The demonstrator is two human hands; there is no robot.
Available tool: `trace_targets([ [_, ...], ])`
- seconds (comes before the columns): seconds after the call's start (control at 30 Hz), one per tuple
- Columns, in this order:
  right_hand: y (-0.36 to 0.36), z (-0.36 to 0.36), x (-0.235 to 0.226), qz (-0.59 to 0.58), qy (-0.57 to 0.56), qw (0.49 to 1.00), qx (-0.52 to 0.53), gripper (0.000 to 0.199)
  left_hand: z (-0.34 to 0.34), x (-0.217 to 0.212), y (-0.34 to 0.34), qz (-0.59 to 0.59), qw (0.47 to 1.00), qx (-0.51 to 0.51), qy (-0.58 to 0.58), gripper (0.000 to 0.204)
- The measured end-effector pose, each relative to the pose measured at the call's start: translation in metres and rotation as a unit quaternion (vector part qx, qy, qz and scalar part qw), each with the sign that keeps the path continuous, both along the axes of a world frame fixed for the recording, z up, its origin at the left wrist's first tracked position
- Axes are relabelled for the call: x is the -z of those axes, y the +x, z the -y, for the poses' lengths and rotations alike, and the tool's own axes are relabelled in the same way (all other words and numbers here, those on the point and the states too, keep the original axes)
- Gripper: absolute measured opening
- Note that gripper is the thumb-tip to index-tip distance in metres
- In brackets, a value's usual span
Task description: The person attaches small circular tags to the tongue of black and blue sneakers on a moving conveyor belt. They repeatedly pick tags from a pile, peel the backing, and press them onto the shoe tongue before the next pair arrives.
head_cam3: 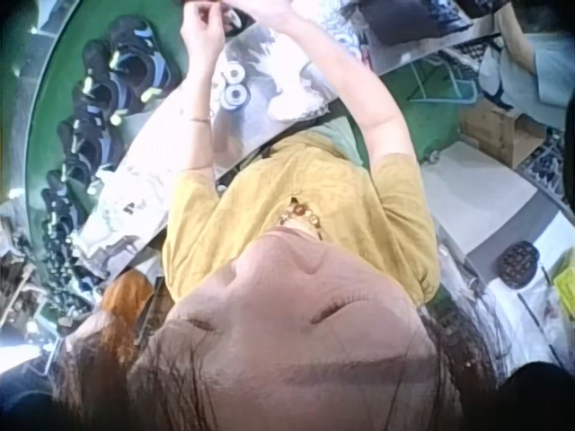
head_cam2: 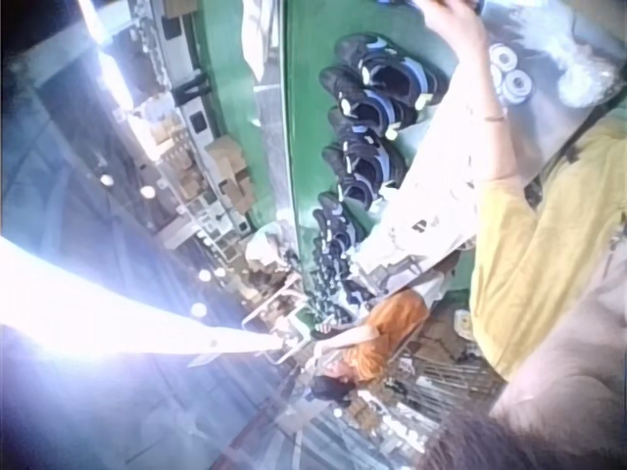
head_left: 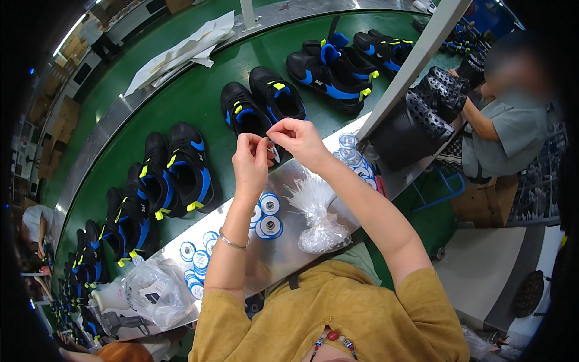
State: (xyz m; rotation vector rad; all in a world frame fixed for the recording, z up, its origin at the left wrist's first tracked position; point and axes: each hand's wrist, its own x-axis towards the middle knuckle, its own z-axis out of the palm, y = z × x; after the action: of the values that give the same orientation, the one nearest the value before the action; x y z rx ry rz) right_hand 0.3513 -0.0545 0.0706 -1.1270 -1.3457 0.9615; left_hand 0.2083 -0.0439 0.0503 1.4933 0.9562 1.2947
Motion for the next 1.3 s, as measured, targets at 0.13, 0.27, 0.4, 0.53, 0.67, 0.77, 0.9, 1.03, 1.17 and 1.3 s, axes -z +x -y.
trace_targets([
  [0.13, -0.001, 0.002, -0.002, -0.011, -0.009, 1.000, 0.002, 0.011, -0.002, 0.002, -0.011, 0.033, 0.999, -0.008, -0.013, 0.007],
  [0.27, -0.006, 0.003, -0.007, -0.040, -0.075, 0.996, -0.027, 0.011, -0.004, 0.011, -0.023, 0.053, 0.997, 0.013, -0.046, 0.008],
  [0.4, -0.006, 0.002, -0.005, -0.031, -0.107, 0.992, -0.056, 0.011, -0.003, 0.014, -0.030, 0.036, 0.998, 0.038, -0.040, 0.014],
  [0.53, -0.013, 0.000, -0.001, 0.021, -0.072, 0.996, -0.040, 0.012, -0.004, 0.015, -0.034, -0.004, 1.000, 0.022, 0.001, 0.018],
  [0.67, -0.014, -0.003, 0.003, 0.044, -0.046, 0.996, -0.059, 0.011, -0.003, 0.013, -0.034, 0.030, 0.999, 0.027, 0.013, 0.026],
  [0.77, -0.014, -0.005, 0.005, 0.097, -0.009, 0.994, -0.050, 0.011, -0.003, 0.013, -0.035, 0.024, 0.999, 0.030, 0.011, 0.030],
  [0.9, -0.015, -0.006, 0.002, 0.157, 0.006, 0.987, -0.044, 0.011, -0.003, 0.012, -0.038, 0.002, 0.999, 0.031, 0.025, 0.031],
  [1.03, -0.016, -0.006, 0.001, 0.216, 0.030, 0.975, -0.048, 0.010, -0.003, 0.011, -0.041, -0.026, 0.999, 0.024, 0.035, 0.038],
  [1.17, -0.018, -0.008, 0.001, 0.188, 0.026, 0.981, -0.048, 0.009, -0.004, 0.015, -0.045, -0.049, 0.996, 0.014, 0.076, 0.044],
  [1.3, -0.017, -0.010, -0.002, 0.196, 0.037, 0.978, -0.060, 0.008, -0.004, 0.011, -0.046, -0.040, 0.998, 0.027, 0.033, 0.044],
])
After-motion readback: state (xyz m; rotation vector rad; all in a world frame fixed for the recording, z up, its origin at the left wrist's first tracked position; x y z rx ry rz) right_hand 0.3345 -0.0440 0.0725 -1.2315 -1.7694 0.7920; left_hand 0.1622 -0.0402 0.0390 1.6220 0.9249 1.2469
